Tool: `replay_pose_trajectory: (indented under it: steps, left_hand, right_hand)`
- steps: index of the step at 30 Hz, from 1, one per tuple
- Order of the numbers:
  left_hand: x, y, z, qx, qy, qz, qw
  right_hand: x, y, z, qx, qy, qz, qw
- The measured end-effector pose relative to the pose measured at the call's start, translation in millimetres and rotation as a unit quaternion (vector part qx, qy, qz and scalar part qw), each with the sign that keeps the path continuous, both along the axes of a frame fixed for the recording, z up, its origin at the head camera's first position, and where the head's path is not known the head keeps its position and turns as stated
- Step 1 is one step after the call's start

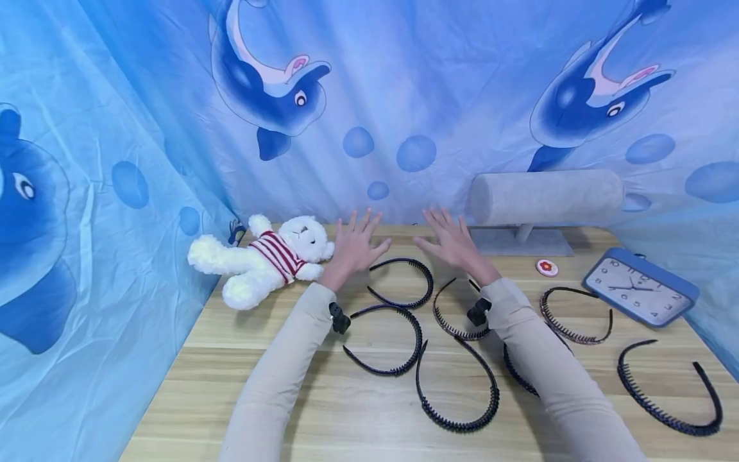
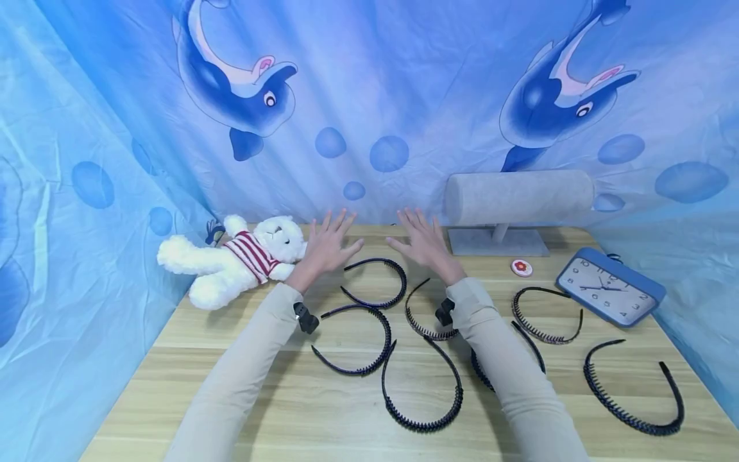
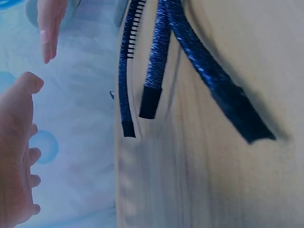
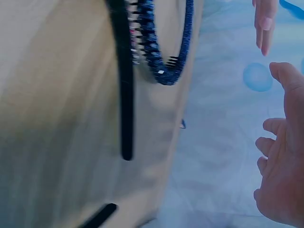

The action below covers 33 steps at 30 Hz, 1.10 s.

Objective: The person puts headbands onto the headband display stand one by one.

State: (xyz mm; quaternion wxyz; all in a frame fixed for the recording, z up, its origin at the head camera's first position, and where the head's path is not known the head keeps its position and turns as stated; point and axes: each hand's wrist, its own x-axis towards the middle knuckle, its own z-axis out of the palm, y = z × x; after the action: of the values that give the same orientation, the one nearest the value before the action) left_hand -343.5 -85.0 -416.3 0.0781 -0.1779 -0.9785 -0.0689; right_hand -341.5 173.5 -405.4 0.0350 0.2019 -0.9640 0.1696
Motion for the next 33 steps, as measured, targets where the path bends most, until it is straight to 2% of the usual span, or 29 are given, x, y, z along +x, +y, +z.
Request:
replay_pose_trajectory:
  steps: [5,10,14,18,22,24,26,28,30,33]
  left_hand:
    - [-0.8,3.4,3.8,0.014,0.005,0.0,0.9999]
    - [-1.2,9.8,7.6,0.048,0.001,-0.008,0.9988]
    - [-1.3,17.1,9.5,0.11,-0.01,-0.026,0.9935]
    - [-1.9,26.8,11.3,0.191,-0.013,-0.053,0.9801]
    - [-1.7,37.8,13.9,0.275,-0.025,-0.079,0.958]
    - [-0.7,43.7,15.5,0.322,-0.045,-0.092,0.941]
    - [1.0,49.6,17.6,0.372,-0.071,-0.102,0.9196]
    - [3.1,55.1,20.0,0.415,-0.093,-0.108,0.8984]
    - [4.8,60.1,22.1,0.448,-0.107,-0.11,0.8805]
    - [6.3,67.0,24.5,0.475,-0.113,-0.114,0.865]
  right_hand:
    - [-2.0,4.8,19.5,0.004,0.024,0.012,1.0]
    - [1.2,22.2,52.4,-0.004,0.048,0.022,0.999]
    - [5.4,47.0,81.3,-0.019,0.057,0.023,0.998]
    - [10.3,81.1,106.6,-0.028,0.075,0.01,0.997]
    - [13.7,121.8,123.0,-0.033,0.105,-0.011,0.994]
    - [15.4,144.3,126.7,-0.049,0.112,-0.021,0.992]
    - [17.5,166.8,127.6,-0.078,0.108,-0.033,0.991]
    - [19.4,188.5,126.5,-0.11,0.094,-0.049,0.988]
    - [21.3,208.2,124.9,-0.144,0.067,-0.069,0.985]
    - [23.6,234.5,121.9,-0.186,0.025,-0.109,0.976]
